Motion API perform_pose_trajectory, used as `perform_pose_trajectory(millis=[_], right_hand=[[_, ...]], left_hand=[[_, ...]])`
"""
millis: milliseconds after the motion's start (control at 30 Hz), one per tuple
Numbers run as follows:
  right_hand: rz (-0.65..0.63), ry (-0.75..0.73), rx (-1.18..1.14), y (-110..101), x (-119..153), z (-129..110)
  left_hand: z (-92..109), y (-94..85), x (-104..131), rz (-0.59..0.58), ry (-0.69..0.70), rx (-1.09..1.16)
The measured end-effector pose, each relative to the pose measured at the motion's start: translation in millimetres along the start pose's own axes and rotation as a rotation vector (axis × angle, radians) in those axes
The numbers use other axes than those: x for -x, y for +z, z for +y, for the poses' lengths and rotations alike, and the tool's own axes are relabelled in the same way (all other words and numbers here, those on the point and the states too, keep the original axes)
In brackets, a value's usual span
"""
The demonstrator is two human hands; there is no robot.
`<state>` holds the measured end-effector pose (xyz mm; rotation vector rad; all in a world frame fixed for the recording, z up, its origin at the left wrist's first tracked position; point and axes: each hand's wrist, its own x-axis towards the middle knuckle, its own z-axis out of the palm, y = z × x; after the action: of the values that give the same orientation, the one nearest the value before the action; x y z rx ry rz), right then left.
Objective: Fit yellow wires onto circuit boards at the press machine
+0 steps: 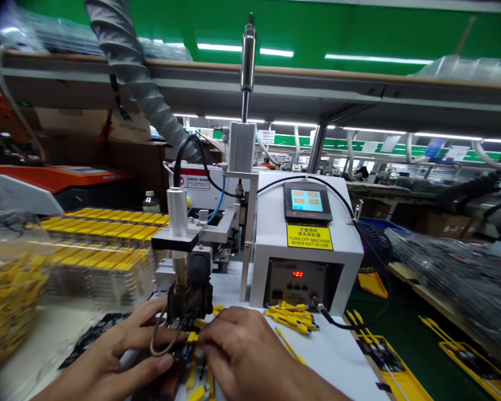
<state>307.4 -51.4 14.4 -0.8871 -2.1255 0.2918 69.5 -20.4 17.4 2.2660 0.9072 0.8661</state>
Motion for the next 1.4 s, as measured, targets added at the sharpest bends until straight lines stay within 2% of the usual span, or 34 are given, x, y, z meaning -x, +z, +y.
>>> perform_pose_trajectory(millis=[167, 267, 333, 400, 500, 567, 667, 867, 1100, 1267, 1400], right_hand=[[0.002, -0.003, -0.003, 0, 0, 1], [-0.001, 0.012, -0.027, 0, 0, 1], [0.0, 0.044, -0.054, 1, -1, 1], [-0.009, 0.114, -0.084, 1, -2, 0], [-0.021, 0.279, -0.124, 1, -3, -2], [-0.016, 0.38, -0.182, 0, -4, -3], [-0.029, 0.472, -0.298, 0, -5, -3], [-0.051, 0.536, -0.362, 1, -5, -2], [-0.047, 0.551, -0.39, 2, -4, -3], [-0.036, 0.588, -0.435, 2, -6, -4], [-0.019, 0.625, -0.525, 2, -7, -6]], left_hand=[[-11, 4.2, 1, -0.035, -0.016, 0.033], [-22, 6.3, 4, 0.02, 0.038, -0.035], [-27, 5.3, 5, 0.088, 0.121, -0.153], [-29, 2.5, 6, 0.116, 0.225, -0.302], [-26, -2.4, 7, 0.05, 0.366, -0.47], [-24, -4.2, 8, 0.042, 0.427, -0.515], [-24, -3.5, 9, 0.099, 0.464, -0.543], [-30, 1.1, 10, 0.146, 0.48, -0.575], [-38, 3.4, 17, 0.044, 0.405, -0.553], [-49, 8.4, 18, 0.01, 0.345, -0.42], [-51, 8.8, 17, 0.008, 0.329, -0.38]])
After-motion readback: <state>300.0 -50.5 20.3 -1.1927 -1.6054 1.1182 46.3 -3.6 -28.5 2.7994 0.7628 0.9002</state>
